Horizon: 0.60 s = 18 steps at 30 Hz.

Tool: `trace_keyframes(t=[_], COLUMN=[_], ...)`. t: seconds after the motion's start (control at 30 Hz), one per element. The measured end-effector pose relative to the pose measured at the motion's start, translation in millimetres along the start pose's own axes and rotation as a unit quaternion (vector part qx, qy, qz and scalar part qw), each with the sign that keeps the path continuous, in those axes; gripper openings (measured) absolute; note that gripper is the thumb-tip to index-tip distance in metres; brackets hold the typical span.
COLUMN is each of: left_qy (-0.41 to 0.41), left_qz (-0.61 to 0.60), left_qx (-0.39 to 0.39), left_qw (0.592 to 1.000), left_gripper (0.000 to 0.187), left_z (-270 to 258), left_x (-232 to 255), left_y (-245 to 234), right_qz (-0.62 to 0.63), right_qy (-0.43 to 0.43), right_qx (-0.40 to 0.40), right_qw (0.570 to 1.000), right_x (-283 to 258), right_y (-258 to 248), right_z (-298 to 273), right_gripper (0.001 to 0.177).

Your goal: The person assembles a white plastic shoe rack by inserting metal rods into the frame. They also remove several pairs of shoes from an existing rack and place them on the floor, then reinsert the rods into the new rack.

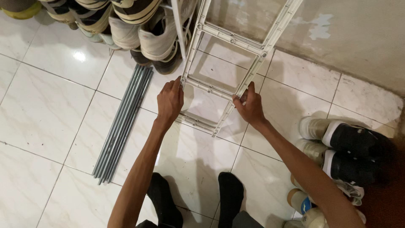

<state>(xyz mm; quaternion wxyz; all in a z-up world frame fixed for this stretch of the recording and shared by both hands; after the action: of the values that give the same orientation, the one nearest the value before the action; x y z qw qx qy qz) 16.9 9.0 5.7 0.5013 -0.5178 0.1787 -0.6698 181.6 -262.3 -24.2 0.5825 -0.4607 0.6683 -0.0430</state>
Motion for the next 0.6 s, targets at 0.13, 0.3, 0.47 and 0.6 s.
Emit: trace_keyframes(t=[0.13, 0.3, 0.47, 0.6], left_qy=[-0.010, -0.008, -0.024, -0.028], left_qz=[-0.001, -0.032, -0.079, -0.130], left_qx=[-0.001, 0.010, -0.016, -0.039], left_qw=[1.000, 0.999, 0.996, 0.990], left_gripper=[0.032, 0.030, 0.039, 0.045], left_z=[-2.8, -6.9, -6.3, -7.0], left_x=[3.2, 6.0, 10.4, 11.2], left_y=[-9.4, -16.2, -21.8, -27.0], right_qz=[-0.055, 0.030, 0.084, 0.077], right_qy=[-0.063, -0.227, -0.204, -0.191], right_qx=[0.100, 0.202, 0.186, 0.188], right_qw=[0.991, 0.952, 0.958, 0.960], right_x=[-24.3, -67.0, -67.0, -54.8], right_y=[4.1, -23.1, -19.5, -16.4], right_z=[-10.0, -5.6, -4.6, -3.8], right_gripper=[0.066, 0.077, 0.071, 0.065])
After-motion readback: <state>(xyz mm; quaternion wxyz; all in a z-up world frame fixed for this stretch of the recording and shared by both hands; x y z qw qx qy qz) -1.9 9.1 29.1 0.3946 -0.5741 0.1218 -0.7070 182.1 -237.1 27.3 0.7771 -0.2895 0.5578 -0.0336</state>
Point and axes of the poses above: each hand's wrist, its own z-axis towards the middle knuckle, its own y-axis out of the palm, x = y × z, the point moved 2 cm from there along z, towards the middle knuckle, and after that the axes turned 12 degrees about y, right-handed, at the moved point
